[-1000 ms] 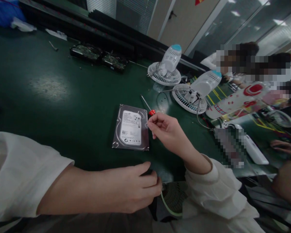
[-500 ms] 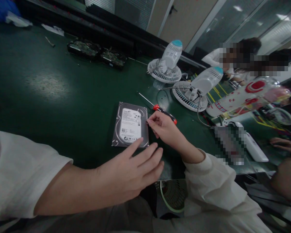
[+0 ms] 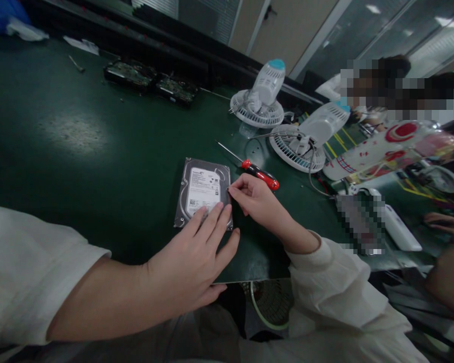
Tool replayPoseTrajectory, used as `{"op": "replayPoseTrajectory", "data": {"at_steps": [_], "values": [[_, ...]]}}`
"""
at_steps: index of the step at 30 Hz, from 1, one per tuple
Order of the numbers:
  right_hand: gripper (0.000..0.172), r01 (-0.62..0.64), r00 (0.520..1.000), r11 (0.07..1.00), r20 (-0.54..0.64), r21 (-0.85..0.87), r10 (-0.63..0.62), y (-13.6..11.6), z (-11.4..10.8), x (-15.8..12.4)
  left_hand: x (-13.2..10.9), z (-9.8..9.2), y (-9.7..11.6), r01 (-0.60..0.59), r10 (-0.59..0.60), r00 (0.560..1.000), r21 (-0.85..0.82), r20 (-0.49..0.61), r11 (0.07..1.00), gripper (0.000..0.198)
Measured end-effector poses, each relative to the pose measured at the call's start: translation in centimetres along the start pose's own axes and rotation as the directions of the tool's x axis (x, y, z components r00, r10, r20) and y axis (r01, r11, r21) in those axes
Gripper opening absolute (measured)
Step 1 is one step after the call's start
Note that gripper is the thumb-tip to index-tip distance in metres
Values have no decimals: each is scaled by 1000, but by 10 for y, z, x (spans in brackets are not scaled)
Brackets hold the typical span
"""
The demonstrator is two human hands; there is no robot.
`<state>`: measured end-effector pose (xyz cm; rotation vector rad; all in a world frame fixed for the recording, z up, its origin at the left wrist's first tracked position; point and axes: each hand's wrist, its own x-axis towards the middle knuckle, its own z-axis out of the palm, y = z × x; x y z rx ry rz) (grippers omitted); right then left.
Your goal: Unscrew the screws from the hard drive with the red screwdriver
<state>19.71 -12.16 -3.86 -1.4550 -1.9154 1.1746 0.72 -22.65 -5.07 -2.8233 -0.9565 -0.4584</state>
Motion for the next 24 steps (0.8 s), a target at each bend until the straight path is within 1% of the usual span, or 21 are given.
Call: {"op": "replayPoseTrajectory", "data": {"at_steps": [9, 19, 24], "values": [[31, -82, 996, 996, 40, 25, 81, -1, -2, 3, 0, -1, 0, -5, 5, 1000, 5, -5, 1000, 86], [30, -106, 994, 993, 40, 46, 104, -3, -3, 2, 1, -2, 0, -7, 7, 1000, 4, -2, 1000, 86], [31, -94, 995, 994, 50, 64, 91, 0, -5, 3, 1, -2, 0, -11, 11, 1000, 3, 12, 1000, 86]]}}
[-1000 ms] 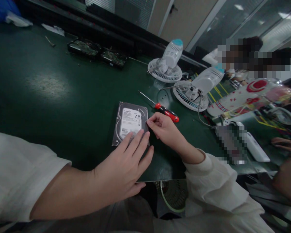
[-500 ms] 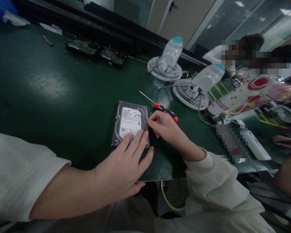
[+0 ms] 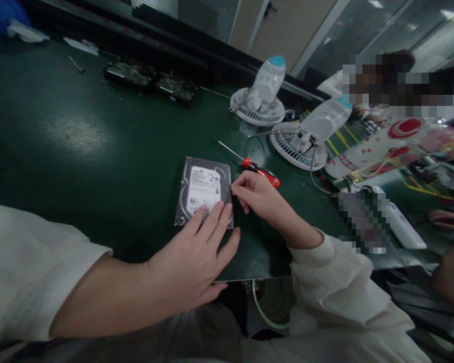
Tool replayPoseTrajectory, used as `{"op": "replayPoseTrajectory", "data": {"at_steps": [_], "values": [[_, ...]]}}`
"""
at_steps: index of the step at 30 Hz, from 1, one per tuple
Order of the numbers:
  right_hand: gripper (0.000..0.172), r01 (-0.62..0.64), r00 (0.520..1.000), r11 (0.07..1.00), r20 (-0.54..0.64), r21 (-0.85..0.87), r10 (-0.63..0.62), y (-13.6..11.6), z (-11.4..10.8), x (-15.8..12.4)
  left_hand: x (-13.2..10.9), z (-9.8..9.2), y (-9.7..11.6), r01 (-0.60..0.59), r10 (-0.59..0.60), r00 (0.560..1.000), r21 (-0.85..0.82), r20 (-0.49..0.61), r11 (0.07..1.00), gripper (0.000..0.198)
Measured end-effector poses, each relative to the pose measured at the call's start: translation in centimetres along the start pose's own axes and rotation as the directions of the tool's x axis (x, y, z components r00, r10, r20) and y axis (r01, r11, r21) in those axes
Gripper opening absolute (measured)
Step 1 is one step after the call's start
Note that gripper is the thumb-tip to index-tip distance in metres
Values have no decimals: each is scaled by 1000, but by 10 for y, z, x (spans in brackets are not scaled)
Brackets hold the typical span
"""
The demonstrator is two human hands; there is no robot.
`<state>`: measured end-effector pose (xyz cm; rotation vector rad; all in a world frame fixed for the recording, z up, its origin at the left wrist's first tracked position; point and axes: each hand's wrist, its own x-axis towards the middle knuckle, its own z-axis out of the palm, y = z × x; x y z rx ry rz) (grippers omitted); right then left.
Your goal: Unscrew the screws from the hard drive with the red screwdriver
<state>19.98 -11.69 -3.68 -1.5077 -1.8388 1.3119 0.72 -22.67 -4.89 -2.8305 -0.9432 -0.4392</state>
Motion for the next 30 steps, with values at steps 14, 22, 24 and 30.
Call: {"op": "replayPoseTrajectory", "data": {"at_steps": [14, 22, 24, 30], "values": [[21, 18, 999, 1000, -36, 1, -18, -14, 5, -2, -1, -2, -1, -9, 9, 1000, 18, 4, 1000, 83], [17, 38, 998, 998, -44, -45, -40, -14, 4, -1, -1, -3, -1, -12, 12, 1000, 29, -3, 1000, 84], [16, 55, 997, 995, -58, -81, -59, -14, 4, -2, -2, -3, -1, -13, 13, 1000, 34, -5, 999, 85], [27, 169, 919, 928, -288, -331, -270, -23, -10, -8, 1, -3, -1, -3, 1, 1000, 59, 26, 998, 83]]}}
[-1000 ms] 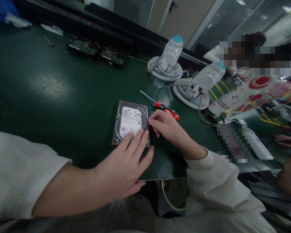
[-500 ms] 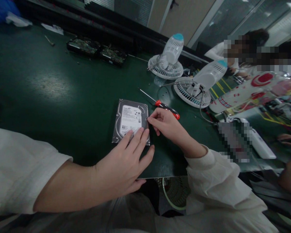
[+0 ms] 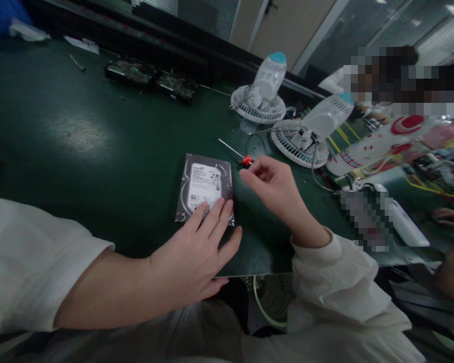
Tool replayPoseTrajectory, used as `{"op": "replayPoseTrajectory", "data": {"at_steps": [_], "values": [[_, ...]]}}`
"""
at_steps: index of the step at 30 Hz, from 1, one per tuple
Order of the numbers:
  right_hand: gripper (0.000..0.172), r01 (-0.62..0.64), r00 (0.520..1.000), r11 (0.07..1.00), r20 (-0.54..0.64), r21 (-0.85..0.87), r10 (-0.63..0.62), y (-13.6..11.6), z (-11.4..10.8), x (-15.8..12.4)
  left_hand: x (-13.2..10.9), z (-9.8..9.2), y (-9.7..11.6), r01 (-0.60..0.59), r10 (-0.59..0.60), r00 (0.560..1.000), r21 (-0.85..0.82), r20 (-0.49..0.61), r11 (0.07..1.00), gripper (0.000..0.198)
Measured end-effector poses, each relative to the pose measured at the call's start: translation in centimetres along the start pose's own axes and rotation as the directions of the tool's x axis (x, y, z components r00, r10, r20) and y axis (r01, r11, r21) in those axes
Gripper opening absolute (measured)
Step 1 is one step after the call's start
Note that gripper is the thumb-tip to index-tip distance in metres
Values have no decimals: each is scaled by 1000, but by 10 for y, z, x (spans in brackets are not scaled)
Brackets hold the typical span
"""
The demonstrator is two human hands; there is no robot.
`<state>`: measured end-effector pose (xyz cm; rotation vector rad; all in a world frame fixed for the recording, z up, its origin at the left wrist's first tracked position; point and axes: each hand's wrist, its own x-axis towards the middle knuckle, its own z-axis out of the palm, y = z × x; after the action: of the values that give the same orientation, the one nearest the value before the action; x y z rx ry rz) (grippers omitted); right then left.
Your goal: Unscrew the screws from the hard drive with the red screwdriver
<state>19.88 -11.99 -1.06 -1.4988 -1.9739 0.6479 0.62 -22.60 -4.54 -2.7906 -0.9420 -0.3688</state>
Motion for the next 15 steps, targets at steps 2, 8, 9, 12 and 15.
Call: {"op": "replayPoseTrajectory", "data": {"at_steps": [2, 8, 9, 12, 15], "values": [[26, 40, 992, 991, -114, -124, -54, 4, -14, 2, 0, 0, 0, 0, 0, 1000, 5, 7, 1000, 83], [45, -14, 999, 929, -41, -370, -1, 37, -44, 15, -2, 1, 2, 0, 0, 1000, 8, 14, 1000, 79], [43, -29, 1000, 923, -11, -383, 27, 42, -45, 17, -2, 1, 2, -2, 2, 1000, 9, 13, 1000, 78], [36, -70, 996, 920, 23, -385, 86, 48, -45, 23, -2, 1, 1, -14, 14, 1000, 9, -1, 1000, 77], [29, -105, 994, 935, -20, -339, 105, 41, -49, 24, -1, 1, 0, -22, 22, 1000, 12, -8, 1000, 76]]}}
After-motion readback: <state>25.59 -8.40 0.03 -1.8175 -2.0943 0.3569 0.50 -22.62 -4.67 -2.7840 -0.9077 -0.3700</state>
